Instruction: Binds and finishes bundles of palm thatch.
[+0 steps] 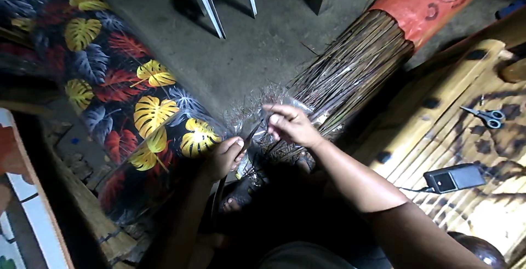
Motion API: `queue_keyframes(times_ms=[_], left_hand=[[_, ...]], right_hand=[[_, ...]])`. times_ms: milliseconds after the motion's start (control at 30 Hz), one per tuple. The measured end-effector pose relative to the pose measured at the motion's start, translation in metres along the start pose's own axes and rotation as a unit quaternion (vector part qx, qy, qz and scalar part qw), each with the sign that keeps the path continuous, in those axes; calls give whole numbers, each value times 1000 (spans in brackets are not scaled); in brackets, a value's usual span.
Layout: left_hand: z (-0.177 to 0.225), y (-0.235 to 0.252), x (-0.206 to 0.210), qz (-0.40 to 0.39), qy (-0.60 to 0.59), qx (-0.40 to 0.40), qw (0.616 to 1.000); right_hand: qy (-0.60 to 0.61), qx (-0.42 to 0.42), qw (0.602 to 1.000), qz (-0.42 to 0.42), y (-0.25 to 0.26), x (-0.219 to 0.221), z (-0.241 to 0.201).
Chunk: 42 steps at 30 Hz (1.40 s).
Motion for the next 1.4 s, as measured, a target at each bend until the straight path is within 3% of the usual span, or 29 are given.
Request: queue_keyframes(times_ms=[167, 333, 533, 733, 867, 1133, 1267, 1400], left_hand=[[1, 0, -2, 18, 0, 4, 1000], [-4, -2, 10, -105, -104, -26, 989], [-4, -5, 13, -142, -153, -37, 977], [-2, -3, 8, -104, -102, -20, 989], [-3, -2, 4, -77, -99, -24, 992], [-5, -1, 4, -63, -74, -21, 995], [2, 4, 3, 9, -8, 9, 1000], [9, 3, 6, 37, 50, 40, 997]], right_hand=[[-34, 10, 995, -94, -1, 29, 19], [-31, -5, 992, -121, -3, 27, 13], [-78, -56, 991, -97, -3, 16, 2], [-135, -124, 981, -61, -3, 13, -8], [-230, -188, 955, -16, -3, 11, -13], [-21, -85, 994, 67, 3, -25, -12], [-15, -17, 1000, 5, -2, 1, -5], [-4, -30, 999, -17, -1, 8, 0]])
Point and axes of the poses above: each hand's wrist, its own y-axis towards the middle knuckle, its own x-axis out of the palm, z = x × y, the point moved 8 cm from there along y, towards the middle knuckle, and after that the axes turned 3 degrees about x, right-handed, at the moved point
